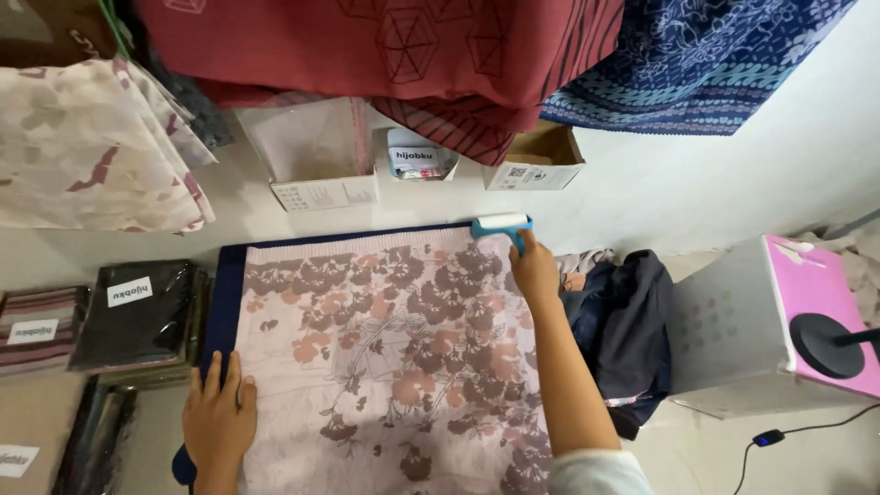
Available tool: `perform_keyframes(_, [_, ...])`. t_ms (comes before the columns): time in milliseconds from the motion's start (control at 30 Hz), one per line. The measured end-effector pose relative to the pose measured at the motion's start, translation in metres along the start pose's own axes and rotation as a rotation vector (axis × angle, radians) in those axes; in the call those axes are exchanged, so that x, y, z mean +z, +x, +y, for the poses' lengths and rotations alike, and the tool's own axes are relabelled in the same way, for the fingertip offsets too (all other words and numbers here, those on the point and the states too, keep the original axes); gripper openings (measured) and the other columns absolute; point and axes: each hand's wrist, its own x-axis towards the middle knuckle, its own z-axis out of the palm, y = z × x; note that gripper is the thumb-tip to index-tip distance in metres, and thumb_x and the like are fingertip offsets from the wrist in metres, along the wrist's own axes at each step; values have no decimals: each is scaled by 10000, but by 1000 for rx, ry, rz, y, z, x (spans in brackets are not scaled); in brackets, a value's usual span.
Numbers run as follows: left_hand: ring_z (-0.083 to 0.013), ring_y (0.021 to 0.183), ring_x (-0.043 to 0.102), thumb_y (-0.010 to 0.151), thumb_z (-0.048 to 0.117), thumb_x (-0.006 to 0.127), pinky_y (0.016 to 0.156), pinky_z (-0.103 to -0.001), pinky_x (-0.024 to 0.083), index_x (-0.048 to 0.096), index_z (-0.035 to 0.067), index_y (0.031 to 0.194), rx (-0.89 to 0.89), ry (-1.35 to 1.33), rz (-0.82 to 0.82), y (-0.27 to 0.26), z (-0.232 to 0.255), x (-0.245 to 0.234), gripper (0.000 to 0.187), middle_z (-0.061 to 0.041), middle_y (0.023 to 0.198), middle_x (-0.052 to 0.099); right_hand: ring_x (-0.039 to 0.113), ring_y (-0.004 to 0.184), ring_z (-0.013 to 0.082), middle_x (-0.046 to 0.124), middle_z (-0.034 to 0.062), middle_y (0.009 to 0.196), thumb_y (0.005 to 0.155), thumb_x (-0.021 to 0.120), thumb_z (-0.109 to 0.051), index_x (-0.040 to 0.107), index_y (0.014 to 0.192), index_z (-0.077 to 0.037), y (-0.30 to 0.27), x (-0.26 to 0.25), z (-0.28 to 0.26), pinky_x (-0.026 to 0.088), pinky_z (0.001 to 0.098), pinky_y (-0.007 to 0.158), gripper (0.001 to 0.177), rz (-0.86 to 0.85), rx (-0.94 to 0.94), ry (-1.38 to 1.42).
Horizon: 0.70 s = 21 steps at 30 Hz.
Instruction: Cleaning a hijab with a lint roller, folding it neatly, and placing it into a plastic packaging bag.
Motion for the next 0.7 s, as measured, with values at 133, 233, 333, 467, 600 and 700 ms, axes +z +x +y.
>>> perform_keyframes(133, [-344,1499,476,991,463,452,1085,-445,468,568,301,1513,-45,44,-126,2,-4,5,559,12,1625,523,696,776,380,741,147,933,908,648,-173,633,1227,-118,-71,-35,7,530,478,648,325,51,-54,-42])
perform_keyframes(233, [-451,1361,635,929,316,603,997,-446,567,706,199,1398,97,18,106,1,-4,4,494,-104,1498,676,688,816,385,719,158,1077,865,693,-150,566,1387,-145,-149,-82,5,537,467,652,537,52,-63,-110])
perform_keyframes(333, [-369,1496,512,980,423,485,1105,-437,488,616,295,1494,-27,79,-103,-2,-7,15,546,-9,1604,578,715,961,366,724,127,1212,866,672,-119,594,1340,-122,-216,-132,-4,545,442,748,481,-43,109,21])
perform_keyframes(467, [-378,1420,622,975,410,568,1052,-440,556,676,291,1469,23,96,56,-5,-7,19,519,-17,1570,653,769,865,264,778,38,1056,826,732,-211,639,1327,-266,-272,-149,33,574,380,736,513,-108,275,-82])
perform_keyframes(600, [-399,1341,689,945,372,600,994,-435,603,717,262,1420,73,112,172,-3,-10,24,502,-39,1505,707,742,667,197,824,40,910,807,771,-199,689,1300,-292,-247,-176,41,574,333,652,509,-186,338,100])
perform_keyframes(700, [-529,1287,671,902,356,605,968,-557,603,685,218,1425,117,16,192,-4,-22,42,547,-133,1502,689,615,740,132,722,67,1008,888,681,-44,649,1350,-7,-183,-199,14,511,247,656,464,64,184,621])
